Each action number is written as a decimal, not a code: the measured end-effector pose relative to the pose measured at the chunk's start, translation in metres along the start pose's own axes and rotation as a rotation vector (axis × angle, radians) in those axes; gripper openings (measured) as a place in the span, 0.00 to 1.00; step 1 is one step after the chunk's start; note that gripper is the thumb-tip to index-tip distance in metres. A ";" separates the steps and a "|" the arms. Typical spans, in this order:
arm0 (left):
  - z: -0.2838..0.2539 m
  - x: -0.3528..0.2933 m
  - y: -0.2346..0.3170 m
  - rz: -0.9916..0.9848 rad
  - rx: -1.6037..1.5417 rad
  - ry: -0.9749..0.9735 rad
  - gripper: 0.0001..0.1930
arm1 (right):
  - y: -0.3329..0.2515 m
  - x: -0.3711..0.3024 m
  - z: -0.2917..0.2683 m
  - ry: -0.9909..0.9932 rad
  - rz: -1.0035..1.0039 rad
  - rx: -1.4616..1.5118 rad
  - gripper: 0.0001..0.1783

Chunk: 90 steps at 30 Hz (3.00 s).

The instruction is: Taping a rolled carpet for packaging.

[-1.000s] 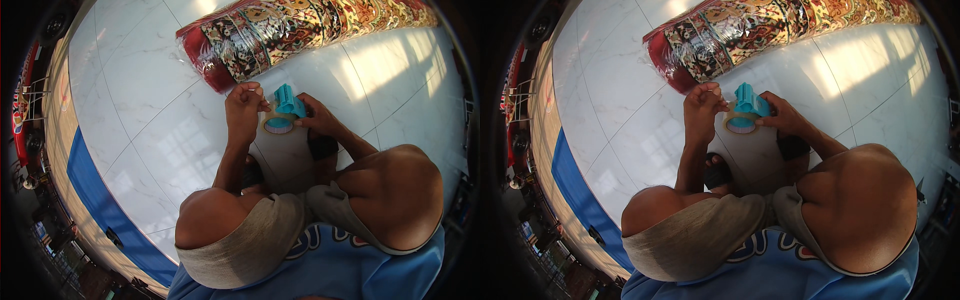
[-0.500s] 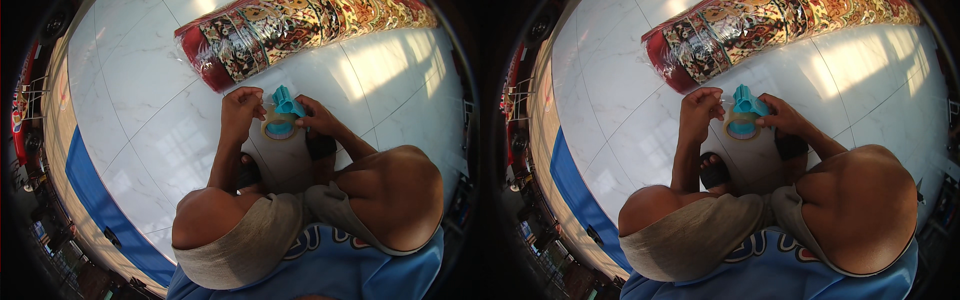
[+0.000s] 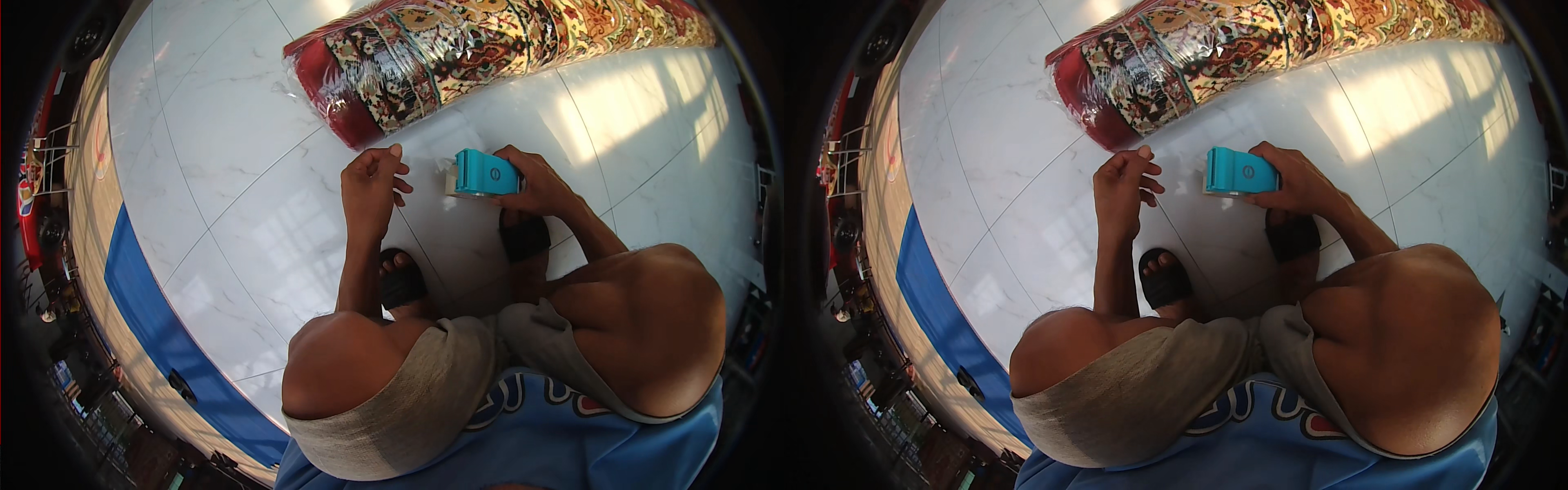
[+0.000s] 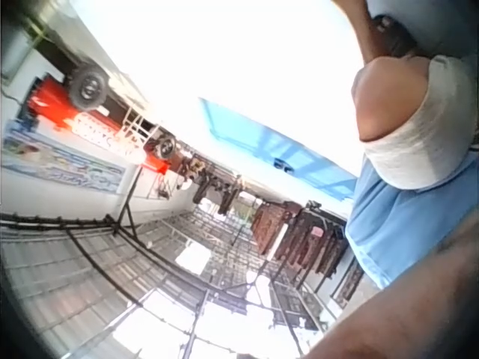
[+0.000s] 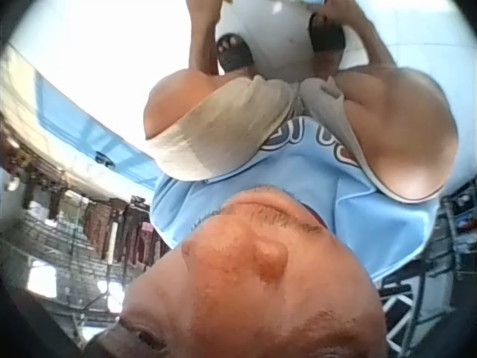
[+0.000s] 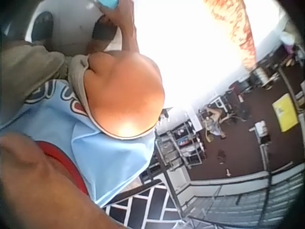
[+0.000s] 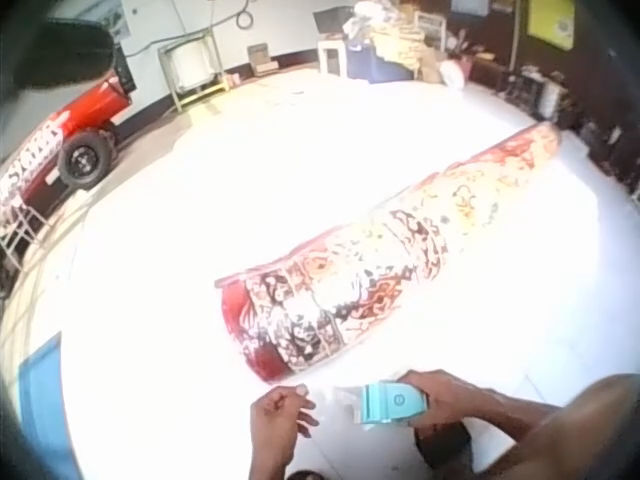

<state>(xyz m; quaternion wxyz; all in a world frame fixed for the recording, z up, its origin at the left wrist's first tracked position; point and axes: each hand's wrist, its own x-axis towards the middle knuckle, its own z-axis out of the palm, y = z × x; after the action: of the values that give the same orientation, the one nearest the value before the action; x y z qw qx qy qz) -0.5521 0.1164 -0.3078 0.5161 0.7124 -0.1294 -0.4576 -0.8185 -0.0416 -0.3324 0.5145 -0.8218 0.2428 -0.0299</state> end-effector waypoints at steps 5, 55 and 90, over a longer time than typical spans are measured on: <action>0.008 -0.003 -0.002 -0.060 0.071 -0.293 0.31 | -0.006 0.002 0.002 -0.020 -0.005 0.004 0.37; 0.014 -0.009 0.006 0.049 0.263 -0.204 0.09 | -0.015 -0.002 0.027 0.094 0.053 -0.295 0.34; 0.008 0.090 0.100 1.039 1.206 -0.202 0.04 | -0.061 0.003 0.063 0.058 0.286 -0.142 0.45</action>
<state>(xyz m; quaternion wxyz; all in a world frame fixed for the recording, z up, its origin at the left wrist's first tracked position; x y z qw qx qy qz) -0.4799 0.0088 -0.2694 0.1750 0.6724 -0.7155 -0.0726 -0.7747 0.0307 -0.3097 0.4468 -0.8120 0.3737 0.0374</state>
